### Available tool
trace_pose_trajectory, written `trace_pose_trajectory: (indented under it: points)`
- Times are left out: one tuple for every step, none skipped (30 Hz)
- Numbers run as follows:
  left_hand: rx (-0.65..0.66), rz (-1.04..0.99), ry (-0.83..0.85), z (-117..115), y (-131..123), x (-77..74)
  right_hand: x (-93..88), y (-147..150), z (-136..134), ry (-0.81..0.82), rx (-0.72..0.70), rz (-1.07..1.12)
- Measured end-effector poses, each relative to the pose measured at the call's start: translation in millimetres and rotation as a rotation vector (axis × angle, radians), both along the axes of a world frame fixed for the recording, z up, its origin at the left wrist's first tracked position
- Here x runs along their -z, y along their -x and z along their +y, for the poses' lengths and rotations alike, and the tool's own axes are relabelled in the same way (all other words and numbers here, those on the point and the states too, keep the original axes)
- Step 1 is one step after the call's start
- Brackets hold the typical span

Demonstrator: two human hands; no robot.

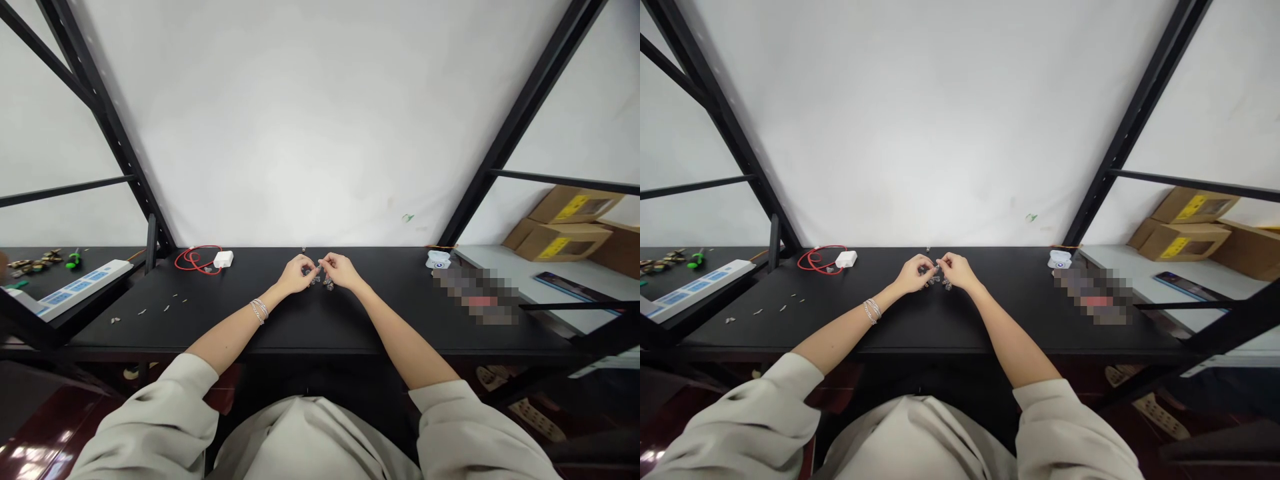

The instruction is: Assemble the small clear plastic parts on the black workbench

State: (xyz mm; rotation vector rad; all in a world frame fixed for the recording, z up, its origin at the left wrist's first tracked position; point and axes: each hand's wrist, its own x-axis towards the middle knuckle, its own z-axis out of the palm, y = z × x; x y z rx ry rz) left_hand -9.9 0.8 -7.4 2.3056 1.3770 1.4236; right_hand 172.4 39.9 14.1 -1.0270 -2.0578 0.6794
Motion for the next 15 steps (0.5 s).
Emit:
trace_pose_trajectory:
  points:
    - [0.000, 0.002, -0.010, 0.3, 0.2, 0.2, -0.3, -0.1, -0.4, 0.001, 0.000, -0.004]
    - [0.000, 0.005, -0.017, 0.4, 0.3, 0.4, -0.9, -0.2, -0.9, 0.004, 0.003, -0.011]
    - [0.001, 0.010, -0.021, 0.5, 0.3, 0.6, -1.5, -0.3, -1.5, 0.007, 0.011, -0.020]
    - [0.000, 0.013, -0.023, 0.4, 0.3, 0.6, -2.2, -0.5, -2.1, 0.008, 0.021, -0.029]
    - [0.000, 0.015, -0.024, 0.2, 0.2, 0.6, -2.8, -0.7, -2.6, 0.007, 0.030, -0.040]
    - [0.000, 0.014, -0.025, 0.0, 0.0, 0.4, -3.3, -0.8, -2.9, 0.005, 0.036, -0.051]
    - [0.001, 0.011, -0.026, -0.2, -0.2, 0.2, -3.6, -0.9, -3.1, 0.003, 0.037, -0.060]
    - [0.000, 0.007, -0.028, -0.4, -0.4, -0.1, -3.8, -1.0, -3.1, 0.006, 0.032, -0.066]
    - [-0.002, 0.005, -0.030, -0.6, -0.6, -0.5, -3.7, -0.9, -3.0, 0.012, 0.024, -0.068]
    - [-0.004, 0.004, -0.032, -0.7, -0.7, -0.8, -3.4, -0.8, -2.9, 0.021, 0.014, -0.068]
    - [-0.005, 0.005, -0.031, -0.8, -0.8, -1.1, -3.1, -0.6, -2.8, 0.033, 0.005, -0.065]
    - [-0.007, 0.007, -0.028, -0.9, -0.8, -1.4, -2.7, -0.5, -2.7, 0.043, -0.004, -0.061]
    - [-0.006, 0.007, -0.024, -0.9, -0.8, -1.5, -2.3, -0.4, -2.6, 0.050, -0.012, -0.058]
    - [-0.005, 0.006, -0.021, -0.9, -0.8, -1.5, -1.8, -0.4, -2.6, 0.054, -0.019, -0.056]
    - [-0.005, 0.003, -0.022, -0.8, -0.7, -1.4, -1.5, -0.5, -2.6, 0.054, -0.026, -0.054]
